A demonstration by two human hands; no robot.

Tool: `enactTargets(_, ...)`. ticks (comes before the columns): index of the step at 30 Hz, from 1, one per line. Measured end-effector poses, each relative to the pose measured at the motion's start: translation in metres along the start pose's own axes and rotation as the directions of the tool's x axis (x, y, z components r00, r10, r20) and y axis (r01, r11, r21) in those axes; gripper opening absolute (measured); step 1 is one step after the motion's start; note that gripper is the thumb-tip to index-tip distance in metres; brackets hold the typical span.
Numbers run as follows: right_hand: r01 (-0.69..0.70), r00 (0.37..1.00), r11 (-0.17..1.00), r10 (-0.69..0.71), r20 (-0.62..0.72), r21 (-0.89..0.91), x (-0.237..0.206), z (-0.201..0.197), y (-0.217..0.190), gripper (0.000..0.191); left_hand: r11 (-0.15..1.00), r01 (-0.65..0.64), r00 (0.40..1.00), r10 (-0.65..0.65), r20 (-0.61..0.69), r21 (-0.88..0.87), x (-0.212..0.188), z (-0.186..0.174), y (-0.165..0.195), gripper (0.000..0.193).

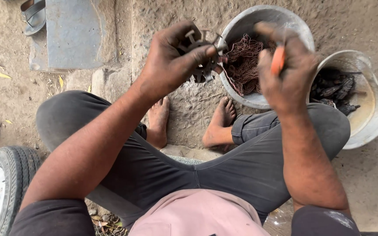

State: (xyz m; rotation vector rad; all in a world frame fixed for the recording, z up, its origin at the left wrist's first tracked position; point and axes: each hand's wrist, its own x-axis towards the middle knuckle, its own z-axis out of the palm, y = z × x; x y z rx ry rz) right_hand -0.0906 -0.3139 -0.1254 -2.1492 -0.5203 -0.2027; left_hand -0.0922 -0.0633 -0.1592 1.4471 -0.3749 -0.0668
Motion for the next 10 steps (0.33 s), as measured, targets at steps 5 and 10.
enactTargets(5, 0.011, 0.996, 0.989, -0.024, 0.087, 0.148, 0.002, 0.016, -0.002, 0.013, 0.995, 0.061, 0.998, -0.059, -0.034, 0.078, 0.001, -0.002, 0.002, 0.024)
enactTargets(10, 0.08, 0.97, 0.966, -0.132, 0.205, 0.247, 0.002, -0.001, 0.013, 0.012, 0.993, -0.004, 1.0, 0.003, 0.008, 0.118, 0.0, -0.002, 0.001, 0.025)
